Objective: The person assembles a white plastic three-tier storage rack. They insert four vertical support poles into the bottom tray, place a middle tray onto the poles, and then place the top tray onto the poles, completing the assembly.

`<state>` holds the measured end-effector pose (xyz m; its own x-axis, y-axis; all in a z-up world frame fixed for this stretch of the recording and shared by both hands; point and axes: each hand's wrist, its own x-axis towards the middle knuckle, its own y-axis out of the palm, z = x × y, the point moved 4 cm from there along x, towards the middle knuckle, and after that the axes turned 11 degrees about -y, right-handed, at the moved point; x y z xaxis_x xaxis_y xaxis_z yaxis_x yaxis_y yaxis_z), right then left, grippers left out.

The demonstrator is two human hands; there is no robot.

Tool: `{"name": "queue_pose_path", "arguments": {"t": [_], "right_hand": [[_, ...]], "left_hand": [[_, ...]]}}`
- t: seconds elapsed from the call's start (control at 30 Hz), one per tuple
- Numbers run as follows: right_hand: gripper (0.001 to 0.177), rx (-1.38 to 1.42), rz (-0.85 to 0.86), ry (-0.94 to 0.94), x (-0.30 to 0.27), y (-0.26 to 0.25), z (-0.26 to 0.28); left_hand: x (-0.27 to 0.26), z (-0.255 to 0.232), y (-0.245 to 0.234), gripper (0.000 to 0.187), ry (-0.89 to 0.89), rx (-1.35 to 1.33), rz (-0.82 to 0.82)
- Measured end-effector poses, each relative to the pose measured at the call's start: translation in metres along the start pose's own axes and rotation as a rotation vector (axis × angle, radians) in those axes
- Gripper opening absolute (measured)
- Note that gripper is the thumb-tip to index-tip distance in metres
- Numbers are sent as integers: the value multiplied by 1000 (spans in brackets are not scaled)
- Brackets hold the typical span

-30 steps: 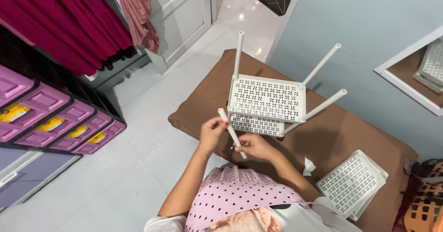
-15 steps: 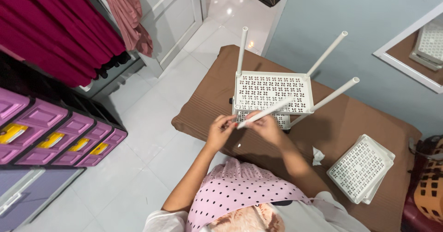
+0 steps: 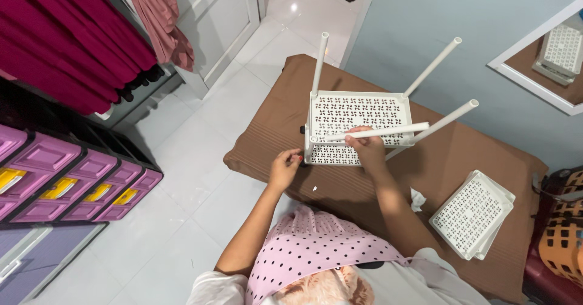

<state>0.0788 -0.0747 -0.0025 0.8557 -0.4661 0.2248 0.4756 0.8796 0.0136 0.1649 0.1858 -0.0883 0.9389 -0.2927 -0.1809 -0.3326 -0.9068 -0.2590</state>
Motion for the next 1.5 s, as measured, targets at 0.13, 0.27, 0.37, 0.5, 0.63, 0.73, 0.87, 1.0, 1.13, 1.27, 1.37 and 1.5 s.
{"name": "queue_pose_path", "arguments": {"t": [0.13, 0.27, 0.37, 0.5, 0.63, 0.73, 0.87, 1.0, 1.13, 1.27, 1.37, 1.5], "right_hand": [[18, 56, 73, -6, 16, 20, -5], [17, 104, 134, 61, 27, 36, -19], [15, 129, 183, 94, 33, 43, -25], [14, -45, 273, 12, 42, 50, -17], [18, -300, 349, -32, 46, 61, 3], [22, -357, 379, -31, 48, 71, 14], [28, -355, 386, -65, 47, 78, 22], [35, -241, 407, -63, 42, 65, 22], [36, -289, 189, -262, 30, 22, 29], [19, -537, -505, -354, 1, -61, 43], [34, -354, -753, -371, -11, -109, 45], [27, -323, -615, -292, 18, -142, 28]], "left_hand": [[5, -5, -4, 25, -9, 9, -1], [6, -2, -6, 24, -30, 28, 14], [7, 0, -6, 24, -32, -3, 21], [6, -7, -9, 24, -16, 16, 2], [12, -39, -9, 29, 83, 61, -18], [20, -67, 3, 38, 89, 168, 12], [19, -101, 24, 41, 380, 119, -59], [22, -106, 35, 23, 347, 150, -131], [25, -107, 30, 23, 295, 142, -109], [30, -109, 21, 32, 276, 15, -92], [31, -104, 22, 37, 233, 12, -39], [29, -99, 33, 33, 217, 35, -36]]}}
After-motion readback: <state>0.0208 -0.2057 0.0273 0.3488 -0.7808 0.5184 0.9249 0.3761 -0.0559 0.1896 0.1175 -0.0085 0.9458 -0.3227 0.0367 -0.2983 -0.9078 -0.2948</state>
